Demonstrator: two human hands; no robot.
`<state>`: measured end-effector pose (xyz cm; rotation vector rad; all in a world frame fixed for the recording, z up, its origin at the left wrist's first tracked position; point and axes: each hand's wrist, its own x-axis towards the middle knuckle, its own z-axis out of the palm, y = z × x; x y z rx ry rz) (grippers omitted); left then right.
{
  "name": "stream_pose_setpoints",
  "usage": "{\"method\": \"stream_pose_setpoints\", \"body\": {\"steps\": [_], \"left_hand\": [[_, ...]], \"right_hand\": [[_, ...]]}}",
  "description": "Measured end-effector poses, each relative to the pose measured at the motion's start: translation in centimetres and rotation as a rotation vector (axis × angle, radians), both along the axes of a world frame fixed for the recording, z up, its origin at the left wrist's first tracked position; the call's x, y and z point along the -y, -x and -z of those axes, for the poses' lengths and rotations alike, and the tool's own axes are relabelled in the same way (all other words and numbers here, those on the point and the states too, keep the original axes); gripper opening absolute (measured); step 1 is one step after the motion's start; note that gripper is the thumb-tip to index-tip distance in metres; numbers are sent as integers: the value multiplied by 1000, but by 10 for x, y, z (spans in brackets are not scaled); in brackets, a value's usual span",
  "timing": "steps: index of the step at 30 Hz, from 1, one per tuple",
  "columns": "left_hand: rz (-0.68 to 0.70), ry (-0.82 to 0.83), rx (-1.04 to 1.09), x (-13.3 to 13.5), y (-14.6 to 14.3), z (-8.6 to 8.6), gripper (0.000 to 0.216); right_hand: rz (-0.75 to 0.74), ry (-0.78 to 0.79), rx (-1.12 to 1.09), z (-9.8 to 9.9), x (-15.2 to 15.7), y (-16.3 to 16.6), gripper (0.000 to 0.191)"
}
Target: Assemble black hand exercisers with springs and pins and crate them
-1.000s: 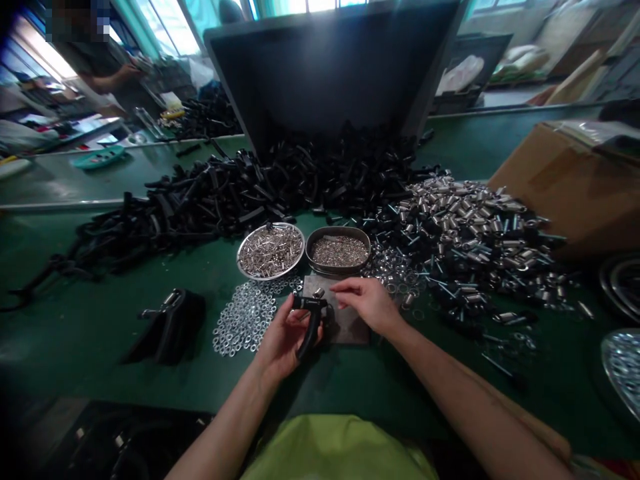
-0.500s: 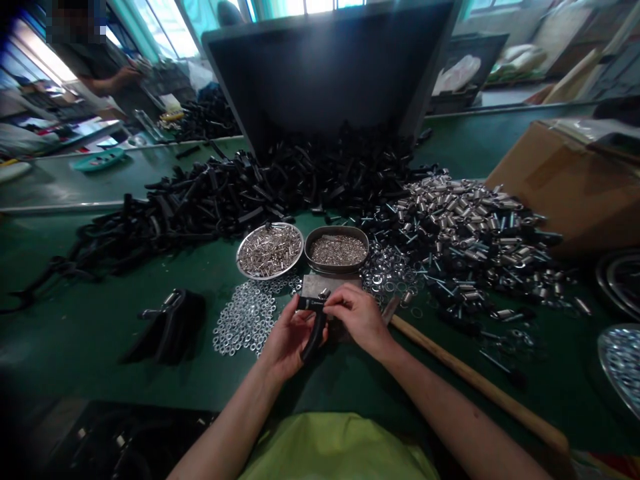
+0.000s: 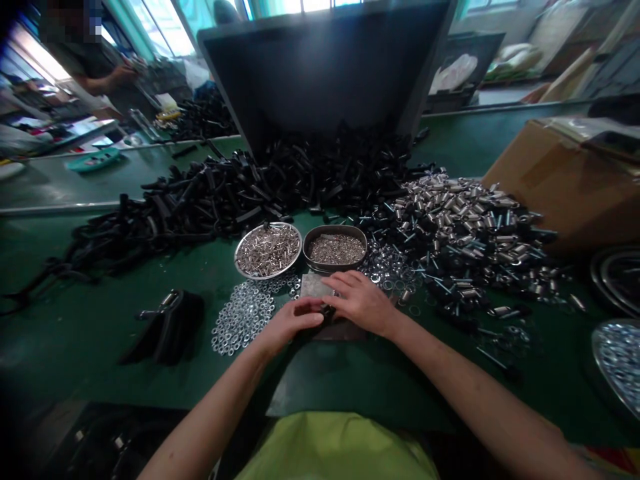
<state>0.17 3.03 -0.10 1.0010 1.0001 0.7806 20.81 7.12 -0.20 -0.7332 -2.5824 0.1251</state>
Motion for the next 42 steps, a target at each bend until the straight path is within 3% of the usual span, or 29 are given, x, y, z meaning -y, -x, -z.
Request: {"method": "stream_pose_setpoints", "body": {"steps": [4, 9, 13, 15, 17, 21, 24, 27, 30, 33, 39, 42], "left_hand": [[94, -351, -368, -3, -3, 1, 52], [149, -753, -790, 8, -12, 13, 58], [184, -880, -960, 17, -18, 19, 56], [180, -891, -1007, 21, -20, 20, 57], [158, -879, -1019, 23, -20, 21, 60], [62, -795, -1003, 26, -20, 22, 60], [45, -748, -1028, 24, -22, 21, 56], [61, -739, -1058, 21, -23, 19, 53], [51, -726, -1048, 19, -23, 19, 53], [36, -723, -1031, 19, -24, 18, 53], [39, -698, -1055, 20, -26, 16, 50], [32, -711, -1056, 19, -26, 17, 53]], "right_hand": [[-122, -222, 153, 13, -5, -6, 32], [-135, -209, 164, 22, 1, -10, 33], [-88, -201, 220, 14, 12, -14, 31], [24, -186, 257, 9, 23, -24, 30], [240, -121, 282, 7, 40, -45, 27], [680, 118, 320, 20, 83, -101, 34], [863, 265, 304, 32, 106, -125, 33], [977, 436, 176, 20, 111, -115, 32], [857, 559, -79, -11, 105, -81, 33], [667, 501, -301, -32, 99, -47, 38], [487, 478, -26, -36, 91, -22, 36], [489, 335, -173, -44, 93, -23, 36]]}}
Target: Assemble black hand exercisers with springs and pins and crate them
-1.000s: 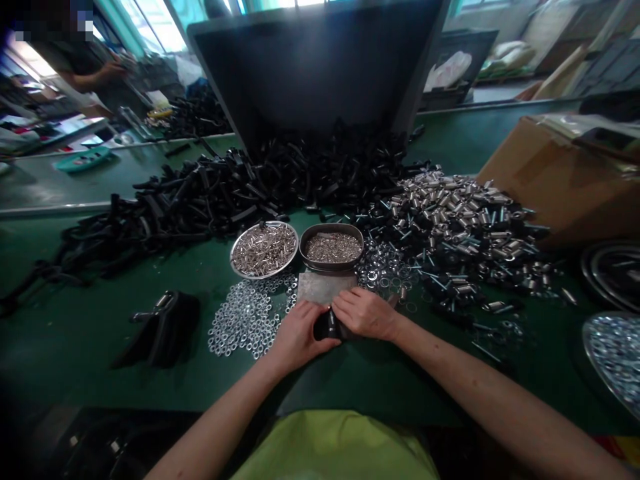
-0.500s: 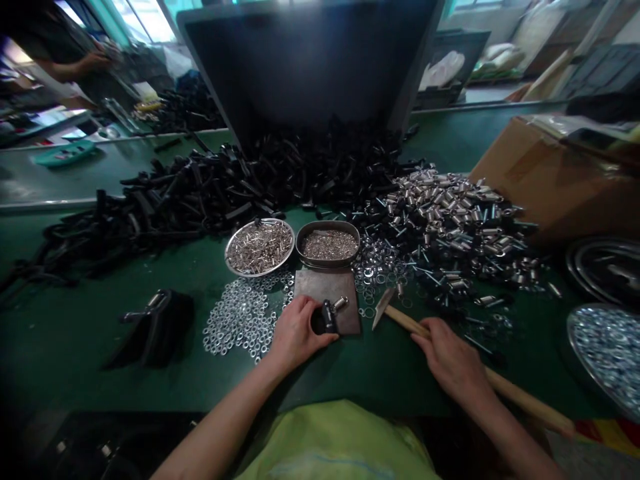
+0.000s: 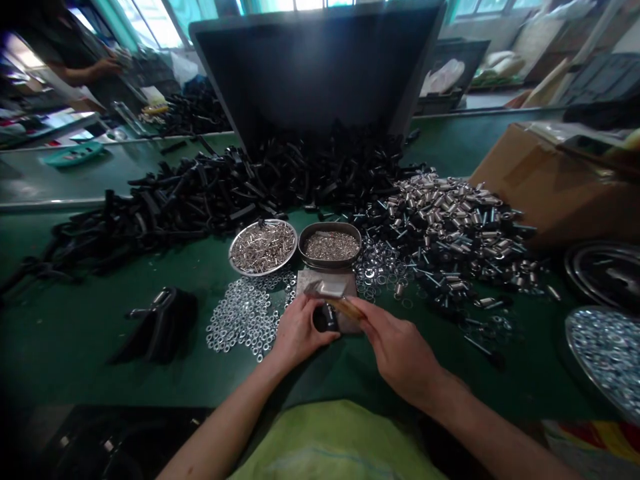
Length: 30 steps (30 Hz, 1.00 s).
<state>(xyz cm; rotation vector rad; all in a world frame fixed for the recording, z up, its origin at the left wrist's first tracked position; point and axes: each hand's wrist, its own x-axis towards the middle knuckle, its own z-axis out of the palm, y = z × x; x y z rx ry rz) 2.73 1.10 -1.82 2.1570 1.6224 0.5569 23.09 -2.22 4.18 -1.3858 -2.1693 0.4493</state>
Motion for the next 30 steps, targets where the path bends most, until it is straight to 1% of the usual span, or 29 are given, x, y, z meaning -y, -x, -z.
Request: {"method": "stream_pose_setpoints", "body": {"steps": [2, 3, 4, 6, 8, 10, 12, 15, 17, 18, 20, 22, 23, 25, 26, 27, 28, 30], "left_hand": [[0, -1, 5, 0, 0, 1, 55], [2, 4, 6, 0, 0, 1, 54], [2, 9, 6, 0, 0, 0, 53], [-1, 14, 6, 1, -1, 0, 52], [-7, 12, 7, 1, -1, 0, 51], [-15, 11, 18, 1, -2, 0, 50], [-54, 26, 66, 0, -2, 0, 50], [-210, 95, 272, -1, -2, -3, 52], [-307, 158, 467, 1, -4, -7, 53], [-333, 185, 557, 3, -7, -9, 53], [-343, 209, 688, 10, -14, -12, 52], [-269, 194, 737, 16, -20, -14, 48], [-190, 184, 729, 18, -21, -14, 45], [-10, 157, 669, 13, -14, -17, 38], [46, 128, 628, 5, -6, -20, 35], [63, 88, 584, -7, 5, -23, 32], [18, 29, 543, -24, 18, -27, 31], [-140, -72, 416, -69, 50, -36, 27]], "right_hand": [[48, -99, -37, 2, 1, -1, 35], [55, -105, -8, 7, 1, -1, 35], [52, -80, 46, 14, 0, -2, 35], [41, 18, 173, 31, -1, -7, 35], [61, 48, 257, 47, 1, -17, 36], [112, -14, 332, 60, 7, -33, 38], [162, -110, 440, 69, 14, -53, 39], [215, -214, 550, 76, 21, -70, 37], [226, -247, 471, 75, 18, -64, 35], [218, -238, 379, 72, 15, -55, 35], [160, -159, 141, 63, 5, -27, 40], [96, -38, -56, 51, -8, 4, 46], [88, 3, -117, 46, -15, 17, 45], [120, 43, -174, 38, -29, 33, 35], [144, 51, -161, 36, -36, 36, 31], [160, 63, -115, 36, -41, 35, 28], [156, 79, -35, 36, -46, 34, 27], [121, 114, 177, 38, -51, 29, 23]]}}
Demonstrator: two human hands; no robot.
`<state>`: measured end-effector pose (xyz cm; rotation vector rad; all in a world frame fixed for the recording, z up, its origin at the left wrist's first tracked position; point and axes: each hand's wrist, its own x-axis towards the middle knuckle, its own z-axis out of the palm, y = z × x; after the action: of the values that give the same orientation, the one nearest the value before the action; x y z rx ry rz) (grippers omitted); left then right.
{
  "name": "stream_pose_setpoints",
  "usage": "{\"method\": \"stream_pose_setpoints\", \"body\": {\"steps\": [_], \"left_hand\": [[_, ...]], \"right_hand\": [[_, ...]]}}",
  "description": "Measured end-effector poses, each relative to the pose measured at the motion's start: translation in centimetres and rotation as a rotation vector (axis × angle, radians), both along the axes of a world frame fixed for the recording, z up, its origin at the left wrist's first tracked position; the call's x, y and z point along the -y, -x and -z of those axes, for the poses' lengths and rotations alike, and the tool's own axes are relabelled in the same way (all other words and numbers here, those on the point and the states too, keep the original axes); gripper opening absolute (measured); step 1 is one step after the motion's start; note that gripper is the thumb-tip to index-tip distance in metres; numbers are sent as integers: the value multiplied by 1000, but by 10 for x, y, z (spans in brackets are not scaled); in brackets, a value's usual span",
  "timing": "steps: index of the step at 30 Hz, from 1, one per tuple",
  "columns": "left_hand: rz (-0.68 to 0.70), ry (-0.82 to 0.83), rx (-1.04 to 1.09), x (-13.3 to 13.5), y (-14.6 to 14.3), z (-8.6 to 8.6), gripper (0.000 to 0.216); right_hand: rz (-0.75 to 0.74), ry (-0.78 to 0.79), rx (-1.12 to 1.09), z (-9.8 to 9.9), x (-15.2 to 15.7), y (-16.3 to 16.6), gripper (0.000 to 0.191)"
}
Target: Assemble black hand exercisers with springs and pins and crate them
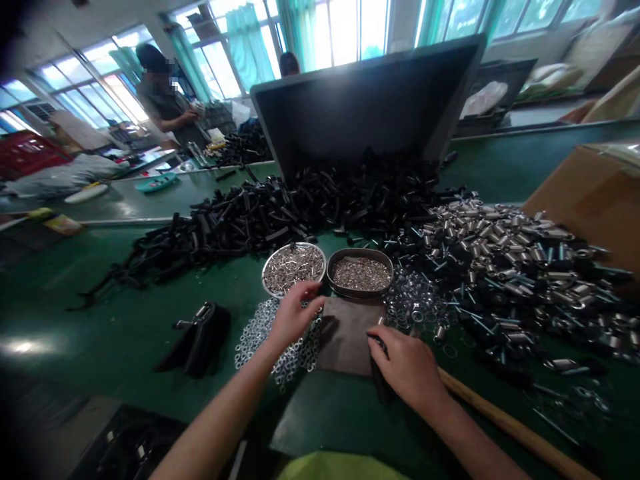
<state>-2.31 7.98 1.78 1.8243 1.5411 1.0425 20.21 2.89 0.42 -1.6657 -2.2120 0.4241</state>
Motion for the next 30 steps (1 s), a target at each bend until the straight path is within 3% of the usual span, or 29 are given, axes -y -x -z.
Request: {"method": "stream_pose_setpoints", "body": {"steps": [3, 7, 10, 16, 23, 30], "left_hand": [[-342, 65, -172, -81, 50, -13, 29], [-531, 183, -172, -168, 99, -18, 35], [-578, 294, -98, -200, 117, -10, 37], [-585, 428, 190, -211, 130, 9, 36], [-672, 437, 532, -188, 141, 8, 40], [-699, 424, 573, -165, 140, 7, 33]], "right_hand": [[-49, 34, 236, 3, 0, -1, 22], [-74, -2, 347, 5, 2, 7, 22], [-79, -21, 366, 7, 3, 8, 22], [-85, -20, 352, 10, 1, 5, 23], [-37, -11, 267, 8, 3, 3, 20], [-27, -28, 239, 9, 7, 2, 20]]}}
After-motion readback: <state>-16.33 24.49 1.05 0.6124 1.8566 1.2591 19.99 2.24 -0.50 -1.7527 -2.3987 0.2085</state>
